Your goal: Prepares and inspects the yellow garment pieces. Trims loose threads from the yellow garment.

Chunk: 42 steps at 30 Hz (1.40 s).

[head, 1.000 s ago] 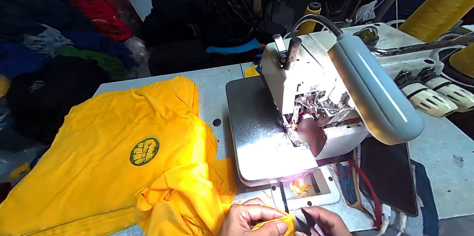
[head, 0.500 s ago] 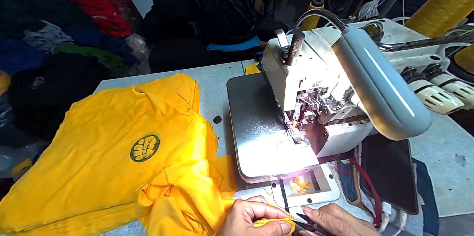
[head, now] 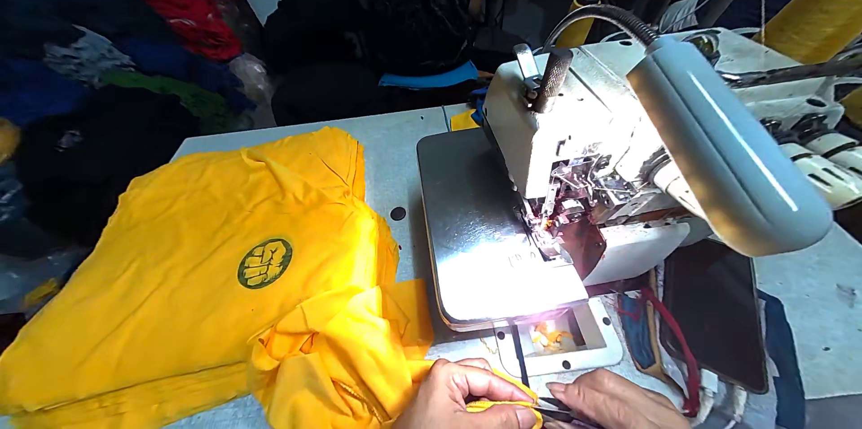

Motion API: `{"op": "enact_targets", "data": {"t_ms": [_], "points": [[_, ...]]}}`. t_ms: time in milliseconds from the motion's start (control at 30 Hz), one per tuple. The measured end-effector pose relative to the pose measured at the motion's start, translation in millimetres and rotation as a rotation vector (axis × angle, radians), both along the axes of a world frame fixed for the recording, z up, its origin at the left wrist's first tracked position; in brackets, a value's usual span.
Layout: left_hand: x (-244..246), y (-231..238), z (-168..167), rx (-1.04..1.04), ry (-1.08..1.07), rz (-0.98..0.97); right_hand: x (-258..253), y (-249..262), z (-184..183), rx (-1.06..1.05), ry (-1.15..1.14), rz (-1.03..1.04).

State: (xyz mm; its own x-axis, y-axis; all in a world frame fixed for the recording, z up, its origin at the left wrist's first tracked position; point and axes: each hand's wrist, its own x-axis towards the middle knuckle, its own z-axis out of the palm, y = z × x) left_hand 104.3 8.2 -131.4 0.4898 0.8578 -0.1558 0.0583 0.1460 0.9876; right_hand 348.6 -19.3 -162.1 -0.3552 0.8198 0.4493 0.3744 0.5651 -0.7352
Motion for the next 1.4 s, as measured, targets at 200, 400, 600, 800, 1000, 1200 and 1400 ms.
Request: {"op": "enact_targets", "data": {"t_ms": [200,400,600,800,1000,1200,1400], "points": [[-1,2,0,-0.029,0.0,-0.032,-4,2,-6,0.016,0.064,0.09],[-2,2,-2,-0.071,0.004,-0.005,-9,-4,-7,-0.03,0.15,-0.012],[-1,2,-3,-0.088,0.004,-0.012,-1,-1,2,0.035,0.003,0.008],[-2,2,-5,-0.065,-0.011,-0.025,0,2,1,0.043,-0.05,0.002],[0,2,-7,-0.027,-0.002,-0.025,1,3,3,0.041,-0.086,0.017],[0,2,-6,-0.031,0.015,-0.035,0,4,3,0.055,-0.101,0.039],[2,3,0,-0.023,0.056,-0.013,4,5,8,0.067,-0.15,0.039]]}}
